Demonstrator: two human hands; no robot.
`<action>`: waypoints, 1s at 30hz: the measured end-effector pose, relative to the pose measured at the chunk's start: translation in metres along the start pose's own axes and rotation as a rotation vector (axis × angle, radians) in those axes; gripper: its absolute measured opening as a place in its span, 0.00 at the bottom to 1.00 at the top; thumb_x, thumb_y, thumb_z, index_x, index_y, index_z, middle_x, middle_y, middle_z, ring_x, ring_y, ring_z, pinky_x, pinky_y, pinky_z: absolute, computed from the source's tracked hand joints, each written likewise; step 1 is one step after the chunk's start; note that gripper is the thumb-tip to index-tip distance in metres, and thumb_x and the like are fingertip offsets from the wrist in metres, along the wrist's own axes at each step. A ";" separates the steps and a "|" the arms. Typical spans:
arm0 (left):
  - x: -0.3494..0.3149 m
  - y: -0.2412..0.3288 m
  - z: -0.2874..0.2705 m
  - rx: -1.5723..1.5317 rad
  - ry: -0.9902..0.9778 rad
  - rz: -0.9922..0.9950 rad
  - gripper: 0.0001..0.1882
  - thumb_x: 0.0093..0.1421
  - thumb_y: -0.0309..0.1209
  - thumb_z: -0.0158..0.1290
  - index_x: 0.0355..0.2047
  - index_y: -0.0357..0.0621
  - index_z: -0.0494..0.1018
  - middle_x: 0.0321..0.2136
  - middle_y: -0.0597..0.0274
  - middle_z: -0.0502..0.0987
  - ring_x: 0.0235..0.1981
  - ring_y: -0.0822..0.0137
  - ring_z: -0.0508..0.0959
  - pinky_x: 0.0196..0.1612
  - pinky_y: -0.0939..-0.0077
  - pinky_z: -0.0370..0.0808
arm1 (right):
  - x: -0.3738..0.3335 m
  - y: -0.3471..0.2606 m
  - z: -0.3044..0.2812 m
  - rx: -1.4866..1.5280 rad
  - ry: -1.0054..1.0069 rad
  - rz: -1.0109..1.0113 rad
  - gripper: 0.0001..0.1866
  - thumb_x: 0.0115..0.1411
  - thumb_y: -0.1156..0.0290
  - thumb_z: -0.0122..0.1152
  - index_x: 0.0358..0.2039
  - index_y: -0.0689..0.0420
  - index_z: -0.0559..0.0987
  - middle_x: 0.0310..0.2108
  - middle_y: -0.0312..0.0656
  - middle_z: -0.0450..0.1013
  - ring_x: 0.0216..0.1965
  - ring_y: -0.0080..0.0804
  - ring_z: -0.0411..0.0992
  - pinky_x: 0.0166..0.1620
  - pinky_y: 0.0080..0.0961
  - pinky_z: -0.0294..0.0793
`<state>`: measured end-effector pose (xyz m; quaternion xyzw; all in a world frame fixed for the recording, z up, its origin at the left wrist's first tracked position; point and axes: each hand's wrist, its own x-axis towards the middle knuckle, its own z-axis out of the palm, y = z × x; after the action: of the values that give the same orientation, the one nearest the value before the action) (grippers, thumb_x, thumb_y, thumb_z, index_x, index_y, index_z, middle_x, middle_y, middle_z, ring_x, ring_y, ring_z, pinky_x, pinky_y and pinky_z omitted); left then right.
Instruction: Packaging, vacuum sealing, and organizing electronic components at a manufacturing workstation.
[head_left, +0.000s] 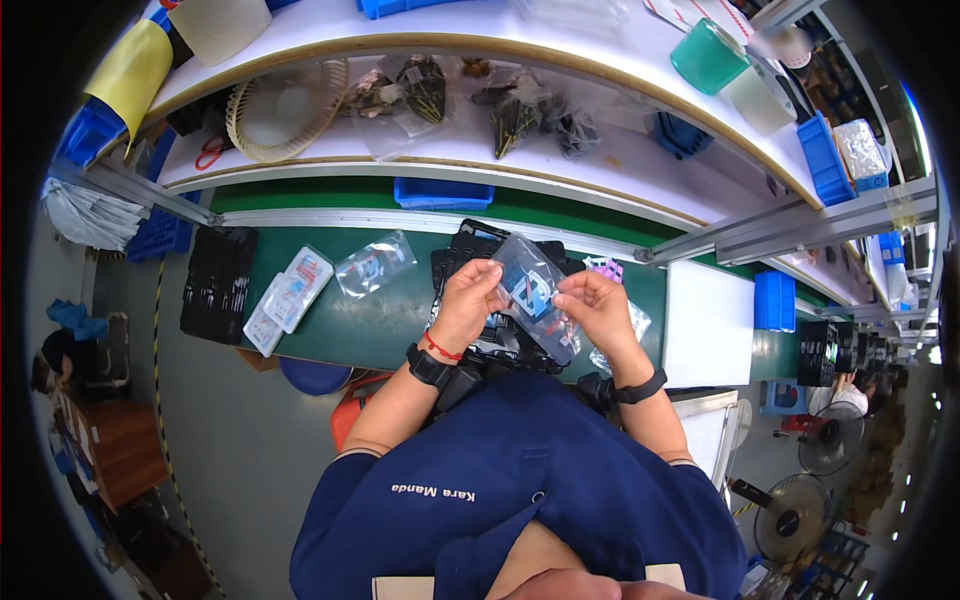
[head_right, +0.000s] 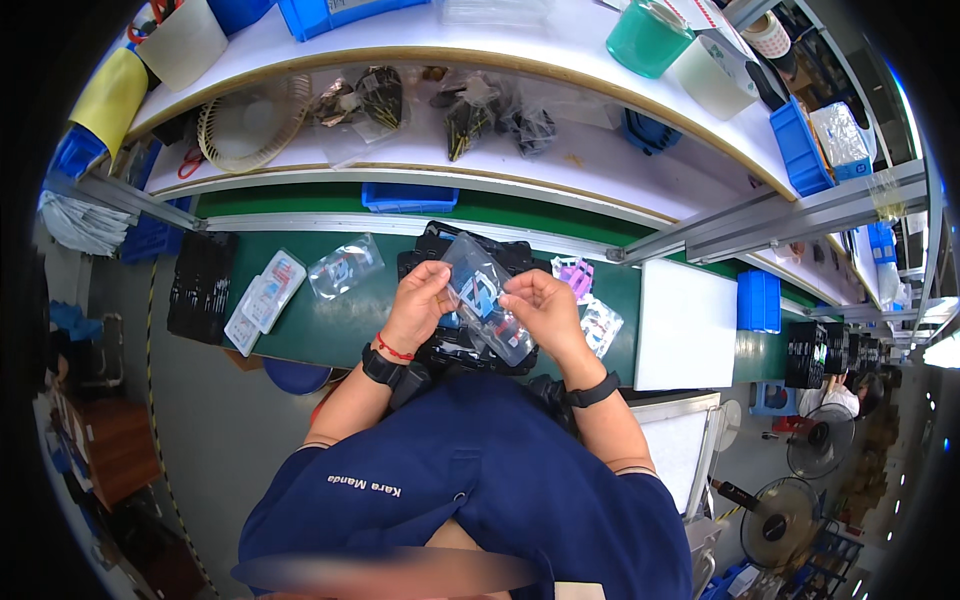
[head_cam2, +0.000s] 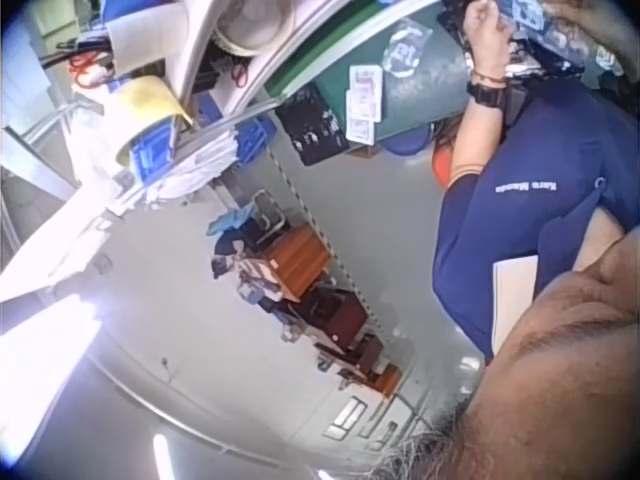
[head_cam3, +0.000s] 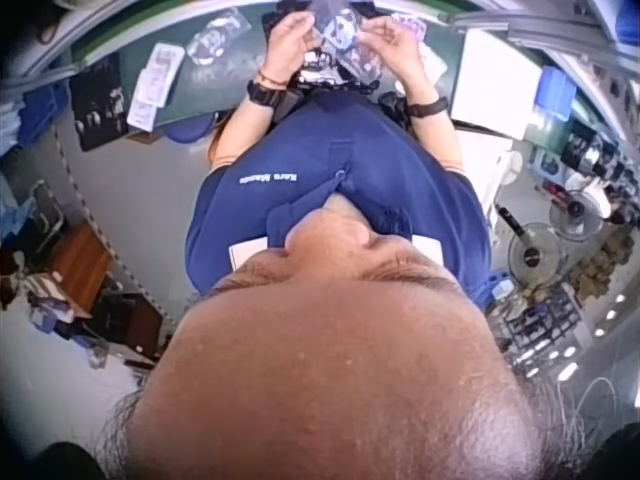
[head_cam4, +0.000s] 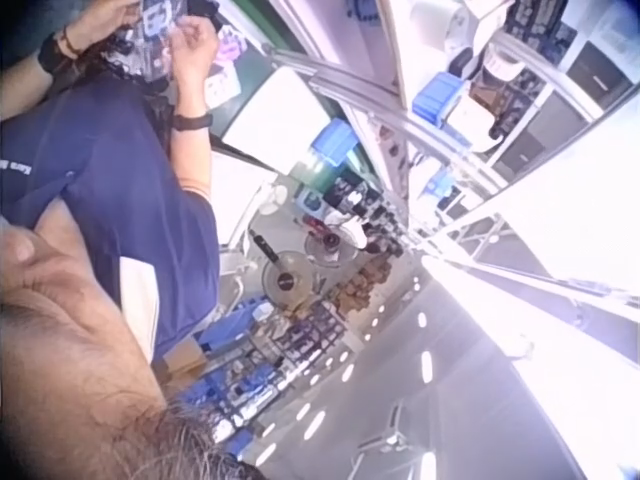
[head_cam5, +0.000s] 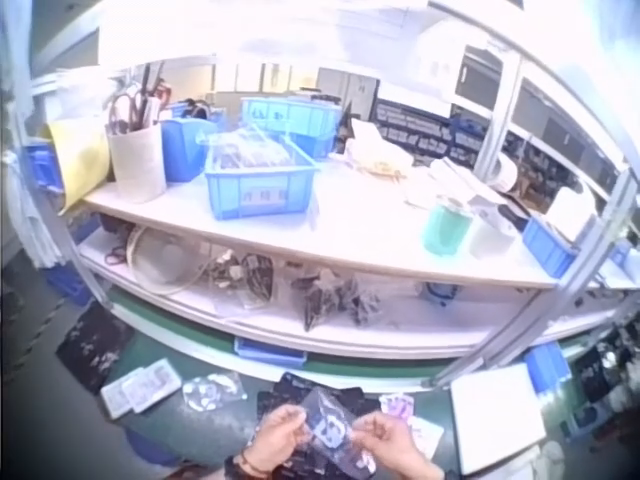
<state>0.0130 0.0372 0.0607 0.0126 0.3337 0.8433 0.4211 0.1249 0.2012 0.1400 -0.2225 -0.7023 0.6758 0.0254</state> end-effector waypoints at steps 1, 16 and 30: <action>0.001 -0.003 -0.004 0.001 0.001 -0.002 0.06 0.60 0.27 0.47 0.38 0.44 0.69 0.27 0.66 0.73 0.25 0.74 0.73 0.31 0.75 0.75 | 0.000 -0.003 0.001 0.091 0.008 -0.018 0.13 0.50 0.81 0.61 0.37 0.63 0.72 0.27 0.39 0.73 0.27 0.20 0.71 0.28 0.16 0.73; -0.004 -0.004 0.004 -0.048 -0.190 -0.076 0.06 0.59 0.28 0.47 0.37 0.42 0.69 0.35 0.59 0.75 0.35 0.68 0.77 0.38 0.67 0.77 | -0.024 -0.048 -0.003 -0.537 0.103 -0.299 0.05 0.48 0.76 0.63 0.26 0.63 0.78 0.19 0.39 0.74 0.21 0.20 0.72 0.24 0.16 0.69; 0.003 -0.062 -0.001 0.029 -0.218 -0.314 0.08 0.61 0.32 0.46 0.39 0.45 0.69 0.41 0.62 0.73 0.42 0.65 0.74 0.44 0.71 0.73 | -0.047 0.044 -0.043 0.294 0.221 -0.083 0.05 0.55 0.80 0.55 0.33 0.63 0.74 0.32 0.44 0.74 0.33 0.27 0.73 0.40 0.23 0.73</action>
<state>0.0542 0.0648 0.0240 0.0579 0.2962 0.7559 0.5810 0.1936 0.2249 0.1143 -0.2601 -0.5976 0.7408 0.1626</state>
